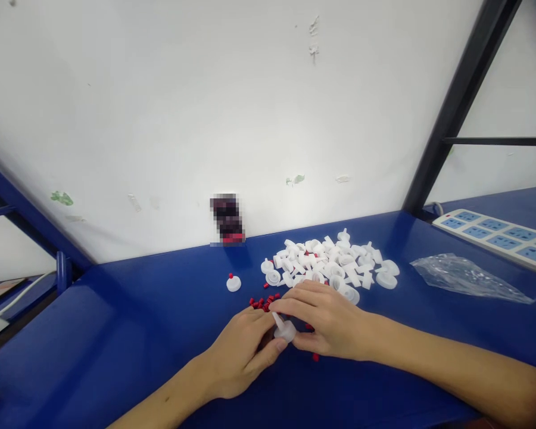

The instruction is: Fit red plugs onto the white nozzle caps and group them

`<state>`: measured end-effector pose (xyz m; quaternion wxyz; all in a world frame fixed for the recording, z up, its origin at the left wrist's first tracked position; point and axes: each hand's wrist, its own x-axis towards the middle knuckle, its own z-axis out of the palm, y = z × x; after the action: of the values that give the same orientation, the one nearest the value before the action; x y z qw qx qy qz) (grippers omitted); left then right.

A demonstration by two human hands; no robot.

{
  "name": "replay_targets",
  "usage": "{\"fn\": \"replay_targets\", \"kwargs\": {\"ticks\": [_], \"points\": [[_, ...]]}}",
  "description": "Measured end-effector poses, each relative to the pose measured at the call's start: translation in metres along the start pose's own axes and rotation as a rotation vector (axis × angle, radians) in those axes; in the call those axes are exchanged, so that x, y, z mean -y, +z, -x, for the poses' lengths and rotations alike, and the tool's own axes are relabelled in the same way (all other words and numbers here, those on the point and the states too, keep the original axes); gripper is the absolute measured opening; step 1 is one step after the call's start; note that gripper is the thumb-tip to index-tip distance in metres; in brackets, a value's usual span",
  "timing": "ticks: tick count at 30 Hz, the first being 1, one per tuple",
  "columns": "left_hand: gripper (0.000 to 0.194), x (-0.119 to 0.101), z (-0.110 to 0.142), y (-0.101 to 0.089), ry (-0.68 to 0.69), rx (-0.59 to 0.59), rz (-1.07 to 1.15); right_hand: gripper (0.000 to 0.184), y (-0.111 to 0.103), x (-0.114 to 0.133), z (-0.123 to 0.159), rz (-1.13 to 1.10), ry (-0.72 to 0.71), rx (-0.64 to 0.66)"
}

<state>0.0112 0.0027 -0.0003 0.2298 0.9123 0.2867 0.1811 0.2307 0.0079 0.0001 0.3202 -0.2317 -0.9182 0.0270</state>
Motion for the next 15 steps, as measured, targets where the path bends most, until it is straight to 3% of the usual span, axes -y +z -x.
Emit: {"fn": "replay_targets", "kwargs": {"ticks": [4,8,12,15], "points": [[0.021,0.005,0.001,-0.004,-0.094,-0.031,-0.139,0.045,-0.012,0.0,-0.002,-0.032,0.065,0.158],[0.017,0.01,0.005,-0.01,-0.081,0.026,-0.333,0.021,-0.043,0.001,-0.006,-0.017,0.19,0.331],[0.025,0.008,0.007,-0.009,-0.034,0.111,-0.452,0.014,-0.076,0.004,0.007,-0.085,0.318,0.524],[0.035,0.005,0.007,-0.006,-0.036,0.121,-0.5,0.003,-0.083,0.005,0.027,-0.009,0.377,0.492]]}}
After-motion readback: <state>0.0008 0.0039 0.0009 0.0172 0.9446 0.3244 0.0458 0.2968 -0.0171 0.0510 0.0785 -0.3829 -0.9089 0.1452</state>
